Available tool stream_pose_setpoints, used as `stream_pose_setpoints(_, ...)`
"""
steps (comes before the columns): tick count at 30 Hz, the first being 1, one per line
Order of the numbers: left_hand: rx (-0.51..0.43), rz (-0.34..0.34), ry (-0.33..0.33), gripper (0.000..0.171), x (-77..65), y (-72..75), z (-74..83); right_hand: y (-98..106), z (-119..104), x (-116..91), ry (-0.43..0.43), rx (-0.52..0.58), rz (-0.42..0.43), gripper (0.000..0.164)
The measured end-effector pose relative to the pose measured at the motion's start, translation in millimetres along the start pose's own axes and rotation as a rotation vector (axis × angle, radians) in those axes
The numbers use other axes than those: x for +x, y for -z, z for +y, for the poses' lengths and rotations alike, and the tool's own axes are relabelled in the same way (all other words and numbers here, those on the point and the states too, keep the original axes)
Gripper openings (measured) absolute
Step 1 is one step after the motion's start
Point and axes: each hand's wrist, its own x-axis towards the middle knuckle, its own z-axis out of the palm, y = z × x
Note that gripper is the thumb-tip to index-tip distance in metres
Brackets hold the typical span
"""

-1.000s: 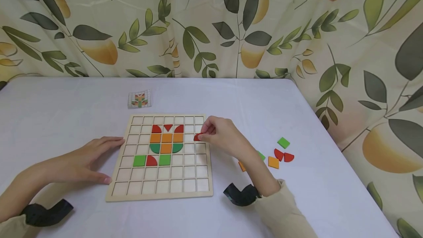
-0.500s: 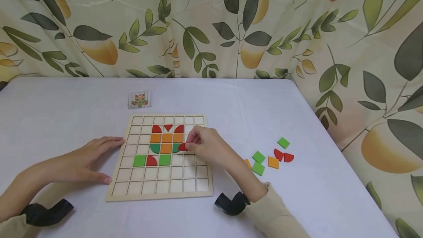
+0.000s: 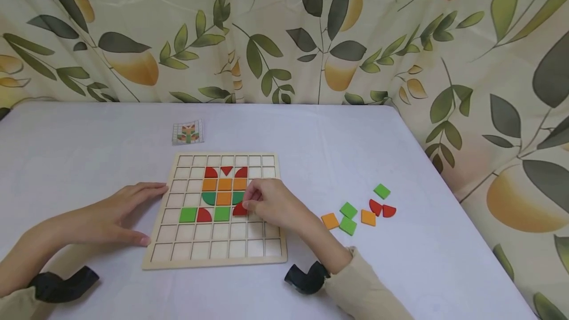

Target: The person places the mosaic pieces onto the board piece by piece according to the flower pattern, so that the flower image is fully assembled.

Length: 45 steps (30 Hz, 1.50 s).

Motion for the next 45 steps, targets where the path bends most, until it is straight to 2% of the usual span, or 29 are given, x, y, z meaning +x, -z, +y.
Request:
stream_pose_setpoints(6, -0.001, -0.002, 0.005, 0.102, -0.2, 0.6, 0.1, -2, 1, -1, 0.023, -0.031, 0.003, 0.003)
stream_pose_setpoints(22, 0.008, 0.004, -0.014, 0.101, 2.3, -1.4, -1.4, -7, 1, 0, 0.012, -0.101, 0.011, 0.004)
stream_pose_setpoints(34, 0.017, 0.007, -0.019, 0.101, 1.9, -1.9, -1.3, -14, -2, 0, -0.016, -0.176, 0.050, 0.007)
stream_pose_setpoints(45, 0.010, 0.014, -0.008, 0.102, 0.3, -1.3, 0.3, -15, -3, 0, -0.028, -0.180, 0.055, 0.009)
